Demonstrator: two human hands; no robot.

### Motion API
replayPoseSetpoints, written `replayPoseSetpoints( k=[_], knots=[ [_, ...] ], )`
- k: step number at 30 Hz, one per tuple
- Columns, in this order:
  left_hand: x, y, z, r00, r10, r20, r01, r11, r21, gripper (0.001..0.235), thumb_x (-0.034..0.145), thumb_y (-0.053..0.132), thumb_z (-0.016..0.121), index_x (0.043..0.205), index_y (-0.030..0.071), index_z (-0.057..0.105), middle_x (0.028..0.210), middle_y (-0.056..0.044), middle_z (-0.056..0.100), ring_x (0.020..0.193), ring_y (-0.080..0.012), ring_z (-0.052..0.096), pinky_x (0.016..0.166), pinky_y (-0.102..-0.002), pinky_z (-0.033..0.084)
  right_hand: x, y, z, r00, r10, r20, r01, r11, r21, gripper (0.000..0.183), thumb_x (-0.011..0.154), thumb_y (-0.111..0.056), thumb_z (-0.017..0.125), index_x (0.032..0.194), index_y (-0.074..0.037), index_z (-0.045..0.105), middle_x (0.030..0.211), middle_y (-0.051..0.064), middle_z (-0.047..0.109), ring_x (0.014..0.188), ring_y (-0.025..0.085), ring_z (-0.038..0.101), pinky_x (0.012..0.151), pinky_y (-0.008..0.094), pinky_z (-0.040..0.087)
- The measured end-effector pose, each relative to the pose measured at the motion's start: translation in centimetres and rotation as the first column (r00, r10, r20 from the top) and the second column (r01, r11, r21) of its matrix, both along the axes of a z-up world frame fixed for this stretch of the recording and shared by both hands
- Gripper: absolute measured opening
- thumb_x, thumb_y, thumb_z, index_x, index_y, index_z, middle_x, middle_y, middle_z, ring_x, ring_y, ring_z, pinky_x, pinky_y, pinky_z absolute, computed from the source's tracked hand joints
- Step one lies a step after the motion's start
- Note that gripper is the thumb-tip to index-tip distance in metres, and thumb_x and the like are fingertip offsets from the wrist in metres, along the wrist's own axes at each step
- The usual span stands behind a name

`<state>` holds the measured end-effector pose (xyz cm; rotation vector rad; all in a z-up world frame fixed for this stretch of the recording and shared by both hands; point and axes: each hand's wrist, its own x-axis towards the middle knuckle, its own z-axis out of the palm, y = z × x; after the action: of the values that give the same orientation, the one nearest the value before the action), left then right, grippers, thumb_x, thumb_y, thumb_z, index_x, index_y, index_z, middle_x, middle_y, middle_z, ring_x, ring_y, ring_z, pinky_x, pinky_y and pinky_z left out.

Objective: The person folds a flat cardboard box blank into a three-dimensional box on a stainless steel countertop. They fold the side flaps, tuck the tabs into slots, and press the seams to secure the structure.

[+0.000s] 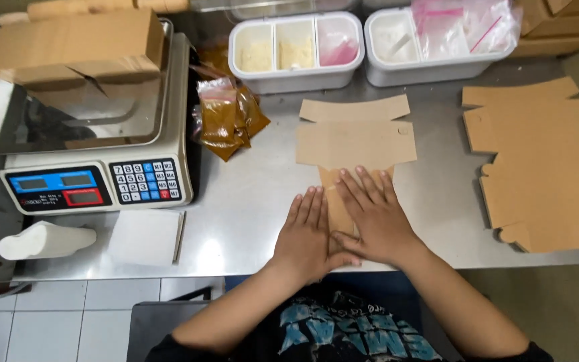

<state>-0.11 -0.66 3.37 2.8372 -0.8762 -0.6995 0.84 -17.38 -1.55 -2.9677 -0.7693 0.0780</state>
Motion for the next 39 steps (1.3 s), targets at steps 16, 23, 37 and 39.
replayPoseSetpoints(
  k=[16,23,37,39],
  knots=[
    [-2.0,0.8,-1.2,0.994,-0.107,-0.018,0.107,0.994,-0.006,0.120,0.062,0.084,0.022,0.133,-0.013,0.018,0.143,-0.028,0.014,0.135,-0.0374,0.008,0.110,-0.046,-0.003,0.2,0.1,-0.3,0.998,-0.022,-0.052,0.024,0.998,0.052,0.086,0.076,-0.061,0.044,0.140,-0.008,0.021,0.147,0.011,0.016,0.136,0.032,0.006,0.106,0.051,-0.008],
    [3.4,-0.6,-2.9,0.995,0.001,0.104,0.000,1.000,-0.005,0.122,0.061,0.087,0.026,0.135,-0.010,0.018,0.144,-0.026,0.012,0.135,-0.0362,0.008,0.111,-0.046,0.000,0.1,0.0,-0.9,0.999,-0.025,-0.020,0.027,0.993,0.114,0.096,0.069,-0.059,0.051,0.142,-0.008,0.016,0.148,0.010,0.015,0.136,0.031,0.005,0.107,0.050,-0.007],
    [1.9,6.2,-0.3,0.814,0.567,0.121,-0.215,0.490,-0.845,0.100,0.068,0.076,0.020,0.132,0.017,-0.030,0.153,-0.020,0.013,0.142,-0.0384,0.026,0.117,-0.045,0.024,-3.7,-10.3,0.6,0.975,-0.082,-0.208,0.099,-0.678,0.729,0.098,0.070,-0.057,0.037,0.152,-0.011,0.008,0.141,0.020,0.038,0.127,0.027,0.045,0.110,0.037,0.040],
    [1.4,7.1,-0.1,0.803,0.573,0.167,-0.232,0.558,-0.797,0.093,0.084,0.065,0.033,0.135,0.014,-0.025,0.153,-0.011,0.024,0.143,-0.0363,0.027,0.115,-0.047,0.022,-4.6,-11.1,0.5,0.958,-0.132,-0.256,0.123,-0.616,0.778,0.094,0.073,-0.054,0.032,0.152,-0.014,0.000,0.140,0.020,0.041,0.134,0.033,0.043,0.114,0.039,0.040]
  ],
)
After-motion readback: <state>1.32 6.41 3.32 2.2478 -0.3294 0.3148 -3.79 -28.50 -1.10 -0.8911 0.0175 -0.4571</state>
